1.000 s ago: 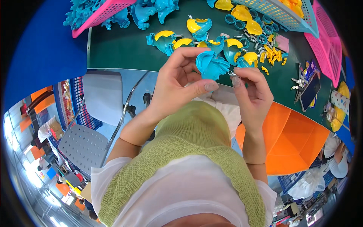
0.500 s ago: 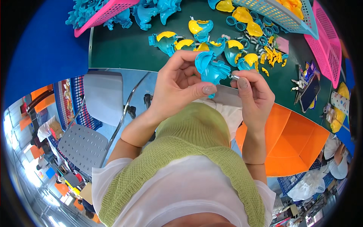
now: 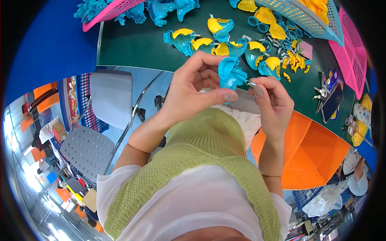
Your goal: Assembling plastic toy components into complete units at a factory workbench.
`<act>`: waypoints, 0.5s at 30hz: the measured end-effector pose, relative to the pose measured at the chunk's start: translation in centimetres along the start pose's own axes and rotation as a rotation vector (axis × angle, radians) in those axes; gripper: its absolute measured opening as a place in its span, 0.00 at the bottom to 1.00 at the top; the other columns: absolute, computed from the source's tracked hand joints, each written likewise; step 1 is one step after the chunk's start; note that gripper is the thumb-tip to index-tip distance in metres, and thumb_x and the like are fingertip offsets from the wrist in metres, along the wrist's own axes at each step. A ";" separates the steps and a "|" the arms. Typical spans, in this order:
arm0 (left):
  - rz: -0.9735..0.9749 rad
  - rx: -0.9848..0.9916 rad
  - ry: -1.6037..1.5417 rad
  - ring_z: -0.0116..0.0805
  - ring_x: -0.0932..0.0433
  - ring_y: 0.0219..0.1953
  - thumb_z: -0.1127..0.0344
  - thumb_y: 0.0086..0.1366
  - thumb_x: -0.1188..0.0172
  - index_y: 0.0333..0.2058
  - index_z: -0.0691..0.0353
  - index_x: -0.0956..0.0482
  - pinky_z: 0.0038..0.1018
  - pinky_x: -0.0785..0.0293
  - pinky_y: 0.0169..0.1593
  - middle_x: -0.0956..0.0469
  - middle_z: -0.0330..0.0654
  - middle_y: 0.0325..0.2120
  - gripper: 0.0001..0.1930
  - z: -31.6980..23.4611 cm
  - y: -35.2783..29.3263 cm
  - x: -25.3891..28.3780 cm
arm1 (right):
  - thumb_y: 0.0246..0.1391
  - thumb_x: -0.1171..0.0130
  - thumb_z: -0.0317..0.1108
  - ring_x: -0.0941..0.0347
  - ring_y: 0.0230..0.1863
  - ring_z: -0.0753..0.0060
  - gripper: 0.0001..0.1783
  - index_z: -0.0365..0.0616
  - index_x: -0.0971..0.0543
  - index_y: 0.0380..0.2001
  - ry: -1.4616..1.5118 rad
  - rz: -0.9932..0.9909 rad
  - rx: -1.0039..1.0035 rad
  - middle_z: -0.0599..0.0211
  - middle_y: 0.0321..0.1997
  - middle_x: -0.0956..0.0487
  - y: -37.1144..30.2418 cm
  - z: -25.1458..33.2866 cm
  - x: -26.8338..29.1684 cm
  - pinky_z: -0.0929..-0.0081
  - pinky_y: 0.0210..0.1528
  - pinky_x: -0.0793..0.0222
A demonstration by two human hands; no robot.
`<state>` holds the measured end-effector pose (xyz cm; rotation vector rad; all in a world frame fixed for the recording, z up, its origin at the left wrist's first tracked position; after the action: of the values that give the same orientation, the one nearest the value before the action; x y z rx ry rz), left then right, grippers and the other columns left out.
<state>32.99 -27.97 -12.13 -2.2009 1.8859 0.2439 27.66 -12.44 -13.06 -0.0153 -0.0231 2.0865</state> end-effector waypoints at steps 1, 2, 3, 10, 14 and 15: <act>0.012 0.022 -0.040 0.26 0.25 0.34 0.78 0.48 0.36 0.43 0.67 0.35 0.22 0.25 0.36 0.27 0.41 0.33 0.24 0.2 0.0 0.1 | 0.52 0.47 0.26 0.33 0.29 0.83 0.07 0.35 0.26 0.34 0.001 0.003 0.000 0.70 0.28 0.29 0.0 0.0 -0.1 0.87 0.32 0.38; 0.025 0.044 -0.081 0.25 0.25 0.34 0.78 0.48 0.36 0.42 0.67 0.35 0.22 0.25 0.36 0.27 0.41 0.33 0.23 0.4 0.0 0.1 | 0.52 0.47 0.26 0.33 0.30 0.83 0.07 0.35 0.26 0.34 0.053 0.009 -0.008 0.70 0.28 0.29 -0.1 -0.1 -0.3 0.87 0.32 0.38; 0.022 0.043 -0.080 0.25 0.25 0.34 0.78 0.48 0.36 0.42 0.67 0.35 0.22 0.25 0.36 0.27 0.41 0.33 0.23 0.5 -0.1 0.2 | 0.52 0.47 0.26 0.33 0.30 0.83 0.07 0.35 0.26 0.35 0.105 0.014 -0.016 0.69 0.29 0.29 -0.1 -0.2 -0.5 0.87 0.33 0.38; 0.018 0.102 -0.117 0.23 0.26 0.32 0.79 0.49 0.38 0.40 0.66 0.36 0.20 0.26 0.34 0.27 0.40 0.32 0.20 1.2 -0.2 0.3 | 0.51 0.46 0.25 0.33 0.31 0.82 0.06 0.35 0.27 0.34 -0.038 0.054 -0.026 0.69 0.29 0.29 -0.2 -0.5 -1.0 0.86 0.34 0.38; -0.021 0.071 -0.069 0.21 0.29 0.28 0.79 0.52 0.43 0.42 0.63 0.38 0.18 0.31 0.31 0.30 0.37 0.33 0.19 1.5 0.0 0.2 | 0.50 0.46 0.23 0.35 0.30 0.83 0.06 0.34 0.27 0.33 -0.079 0.056 -0.019 0.70 0.29 0.30 -0.1 -0.6 -1.5 0.87 0.34 0.39; -0.023 0.070 -0.070 0.21 0.29 0.28 0.79 0.52 0.43 0.42 0.63 0.38 0.18 0.31 0.31 0.30 0.37 0.33 0.19 1.7 0.1 -0.2 | 0.50 0.45 0.23 0.35 0.29 0.83 0.06 0.34 0.27 0.33 -0.099 0.040 -0.023 0.70 0.28 0.30 0.0 -0.7 -1.6 0.87 0.33 0.39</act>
<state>32.89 -27.32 -13.73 -2.1389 1.8037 0.2437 28.45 -13.80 -13.72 0.0744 -0.1083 2.1258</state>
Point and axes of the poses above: each hand's wrist, its own y-axis towards the middle knuckle, its own x-axis out of the back of the hand, z = x × y, the point moved 7 cm from there along y, towards the middle knuckle
